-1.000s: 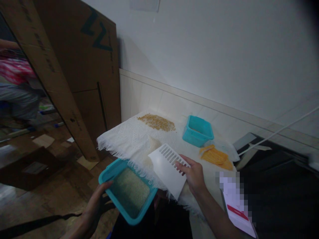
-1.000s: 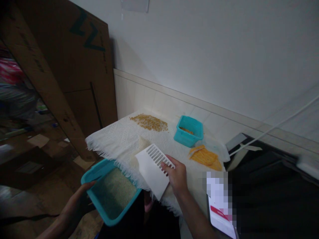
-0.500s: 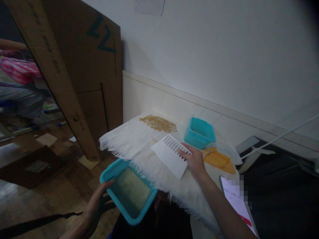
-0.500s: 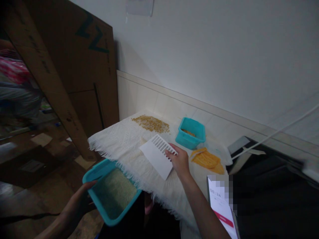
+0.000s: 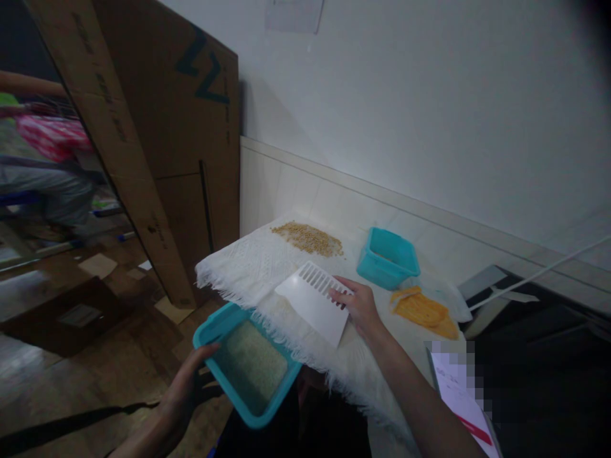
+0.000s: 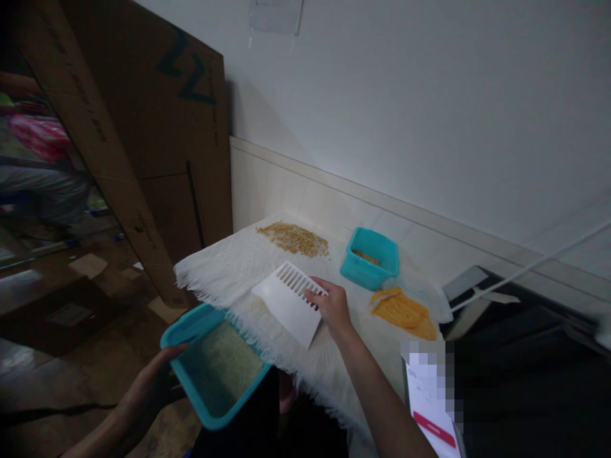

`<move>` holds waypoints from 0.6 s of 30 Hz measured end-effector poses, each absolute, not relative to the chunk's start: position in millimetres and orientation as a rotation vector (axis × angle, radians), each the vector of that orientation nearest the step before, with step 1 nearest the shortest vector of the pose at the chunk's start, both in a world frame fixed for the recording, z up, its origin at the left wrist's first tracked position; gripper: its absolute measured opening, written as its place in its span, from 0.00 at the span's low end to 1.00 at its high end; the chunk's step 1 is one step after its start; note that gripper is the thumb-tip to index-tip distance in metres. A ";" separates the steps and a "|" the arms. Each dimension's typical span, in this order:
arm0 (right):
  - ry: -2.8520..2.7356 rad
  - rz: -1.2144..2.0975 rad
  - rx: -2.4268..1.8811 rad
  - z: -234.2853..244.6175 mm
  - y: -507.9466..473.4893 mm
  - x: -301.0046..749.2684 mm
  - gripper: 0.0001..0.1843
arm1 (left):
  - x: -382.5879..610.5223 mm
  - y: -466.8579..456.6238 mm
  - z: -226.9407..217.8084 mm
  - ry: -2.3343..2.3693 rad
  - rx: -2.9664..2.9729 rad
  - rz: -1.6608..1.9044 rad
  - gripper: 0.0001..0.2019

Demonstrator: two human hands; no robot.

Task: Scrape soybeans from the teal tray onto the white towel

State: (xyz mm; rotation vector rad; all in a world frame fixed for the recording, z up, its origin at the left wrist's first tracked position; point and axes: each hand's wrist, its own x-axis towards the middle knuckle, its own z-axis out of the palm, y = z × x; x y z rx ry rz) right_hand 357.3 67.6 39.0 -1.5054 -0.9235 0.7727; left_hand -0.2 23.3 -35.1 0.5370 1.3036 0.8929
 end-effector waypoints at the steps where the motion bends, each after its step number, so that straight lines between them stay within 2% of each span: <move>1: -0.928 0.787 -1.507 39.1 66.4 353.8 0.32 | -0.1 23.5 -35.3 1.308 0.533 0.893 0.31; 9: -1.021 0.965 -1.466 39.7 36.7 333.1 0.30 | -0.4 22.8 -37.8 1.282 0.525 0.873 0.31; 16: -0.731 0.425 -1.544 48.7 47.0 405.3 0.38 | 5.1 21.3 -34.1 1.348 0.515 0.908 0.28; 18: -0.713 0.386 -1.584 47.8 51.6 421.2 0.38 | 7.0 21.0 -30.3 1.351 0.517 0.906 0.27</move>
